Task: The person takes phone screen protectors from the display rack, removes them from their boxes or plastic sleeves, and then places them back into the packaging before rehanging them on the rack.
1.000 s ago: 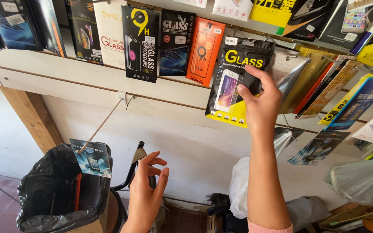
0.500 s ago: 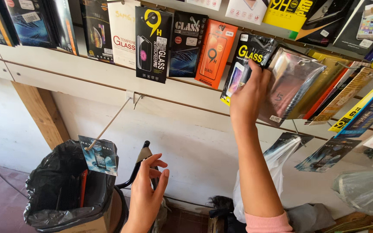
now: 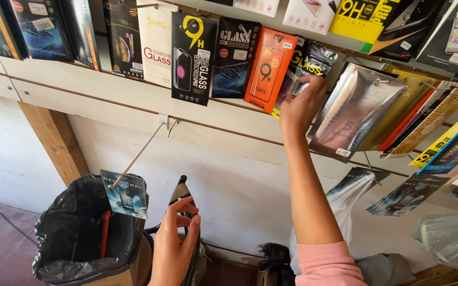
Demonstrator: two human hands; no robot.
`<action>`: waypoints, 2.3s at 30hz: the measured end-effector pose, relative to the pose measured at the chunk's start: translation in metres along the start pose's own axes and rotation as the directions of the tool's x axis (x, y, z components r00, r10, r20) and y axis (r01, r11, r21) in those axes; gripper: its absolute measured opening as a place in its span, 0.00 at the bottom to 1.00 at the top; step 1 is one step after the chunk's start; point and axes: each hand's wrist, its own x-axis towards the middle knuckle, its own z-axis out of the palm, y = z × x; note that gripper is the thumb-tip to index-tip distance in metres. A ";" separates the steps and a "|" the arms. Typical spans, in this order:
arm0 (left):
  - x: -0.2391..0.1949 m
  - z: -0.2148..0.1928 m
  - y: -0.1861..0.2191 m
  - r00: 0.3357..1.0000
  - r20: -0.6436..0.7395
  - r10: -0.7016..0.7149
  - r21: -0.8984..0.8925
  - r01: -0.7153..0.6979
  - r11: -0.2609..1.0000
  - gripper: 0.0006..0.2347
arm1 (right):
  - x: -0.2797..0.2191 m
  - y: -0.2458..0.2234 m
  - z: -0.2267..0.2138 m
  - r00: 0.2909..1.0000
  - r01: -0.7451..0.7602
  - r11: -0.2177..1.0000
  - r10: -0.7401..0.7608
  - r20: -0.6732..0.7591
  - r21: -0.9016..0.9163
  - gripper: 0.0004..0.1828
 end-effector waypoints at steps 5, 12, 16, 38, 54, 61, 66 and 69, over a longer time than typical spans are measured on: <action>-0.006 -0.011 -0.004 0.999 -0.027 -0.028 0.053 0.030 0.998 0.21 | 0.008 0.021 0.019 1.000 0.016 0.998 -0.015 -0.013 0.063 0.32; -0.027 -0.028 -0.010 0.958 -0.174 0.228 0.099 -0.213 0.972 0.16 | -0.025 0.015 0.028 0.999 0.033 0.996 -0.032 -0.009 0.087 0.33; -0.036 -0.042 -0.002 0.843 -0.340 0.416 0.088 -0.412 0.907 0.11 | -0.061 -0.013 0.012 0.999 0.039 0.993 -0.035 -0.040 0.110 0.37; 0.045 -0.173 -0.099 0.820 -0.561 0.115 -0.418 -0.401 0.815 0.10 | -0.372 -0.205 0.012 0.715 -0.584 0.610 0.074 0.695 0.536 0.08; 0.042 -0.242 -0.124 0.909 -0.398 0.127 -0.456 -0.316 0.832 0.10 | -0.359 -0.267 -0.027 0.588 -0.734 0.612 0.355 0.726 0.295 0.18; 0.042 -0.242 -0.135 0.909 -0.370 0.194 -0.417 -0.349 0.840 0.10 | -0.349 -0.270 -0.039 0.411 -0.891 0.380 0.445 0.796 0.248 0.23; 0.042 -0.245 -0.128 0.942 -0.295 0.161 -0.395 -0.274 0.877 0.09 | -0.345 -0.272 -0.042 0.473 -0.856 0.417 0.393 0.788 0.306 0.21; 0.042 -0.244 -0.128 0.946 -0.282 0.162 -0.362 -0.261 0.895 0.10 | -0.347 -0.270 -0.043 0.529 -0.826 0.419 0.343 0.776 0.377 0.19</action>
